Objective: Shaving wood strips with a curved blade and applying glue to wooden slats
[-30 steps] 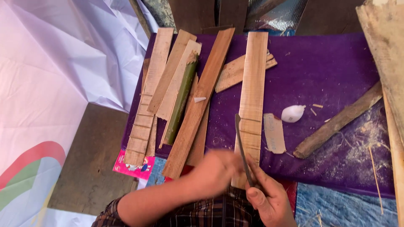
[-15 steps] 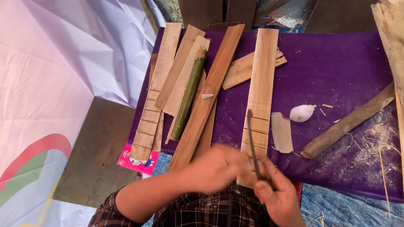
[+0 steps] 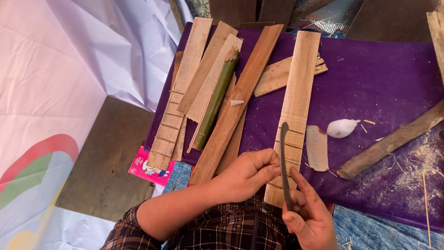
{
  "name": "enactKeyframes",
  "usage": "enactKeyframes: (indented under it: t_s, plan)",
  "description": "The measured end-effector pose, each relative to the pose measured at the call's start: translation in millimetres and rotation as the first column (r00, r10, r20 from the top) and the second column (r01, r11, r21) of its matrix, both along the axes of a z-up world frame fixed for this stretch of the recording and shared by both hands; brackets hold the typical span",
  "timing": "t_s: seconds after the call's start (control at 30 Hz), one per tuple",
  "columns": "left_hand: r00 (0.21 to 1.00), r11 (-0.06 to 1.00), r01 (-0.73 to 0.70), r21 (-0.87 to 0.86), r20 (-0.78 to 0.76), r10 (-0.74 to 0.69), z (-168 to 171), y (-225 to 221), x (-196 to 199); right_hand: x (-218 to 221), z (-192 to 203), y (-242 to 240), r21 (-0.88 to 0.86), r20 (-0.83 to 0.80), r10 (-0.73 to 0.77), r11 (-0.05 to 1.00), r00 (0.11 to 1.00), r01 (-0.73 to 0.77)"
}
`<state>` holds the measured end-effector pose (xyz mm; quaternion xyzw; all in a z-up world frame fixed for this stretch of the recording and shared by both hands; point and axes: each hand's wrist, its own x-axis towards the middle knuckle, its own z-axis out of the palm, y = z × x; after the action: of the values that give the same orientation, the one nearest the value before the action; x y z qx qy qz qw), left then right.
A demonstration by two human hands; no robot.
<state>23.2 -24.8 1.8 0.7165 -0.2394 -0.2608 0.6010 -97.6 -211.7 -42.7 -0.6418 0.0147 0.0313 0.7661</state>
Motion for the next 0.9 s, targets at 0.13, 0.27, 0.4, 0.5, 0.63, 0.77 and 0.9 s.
enactKeyframes:
  t_s: [0.13,0.27,0.4,0.5,0.63,0.77,0.9]
  plan:
    - [0.997,0.997,-0.034,0.068,0.075,0.029,0,2,-3,0,6,6,0.008,-0.051,0.006,1.0,0.999,-0.006]
    - [0.986,0.994,-0.075,0.075,0.154,0.063,-5,3,-4,4,11,12,0.059,-0.045,0.032,0.998,0.998,-0.029]
    - [0.978,0.994,-0.09,0.067,0.192,0.076,-3,6,-3,4,12,13,0.078,-0.046,0.041,0.996,0.998,-0.038]
    - [0.966,0.991,-0.105,0.078,0.243,0.083,-8,6,-2,4,14,14,0.064,-0.055,0.043,0.997,0.998,-0.039]
    - [0.932,0.985,-0.136,0.109,0.35,0.09,-14,7,-2,4,11,14,0.08,-0.073,0.064,0.995,0.995,-0.058]
    - [0.873,0.99,-0.136,0.024,0.475,0.108,-18,5,-6,5,11,12,0.107,-0.075,0.088,0.991,0.993,-0.08]
    - [0.858,0.995,-0.092,-0.042,0.504,0.101,-15,7,-14,5,6,14,0.142,0.038,0.072,0.987,0.997,-0.077]
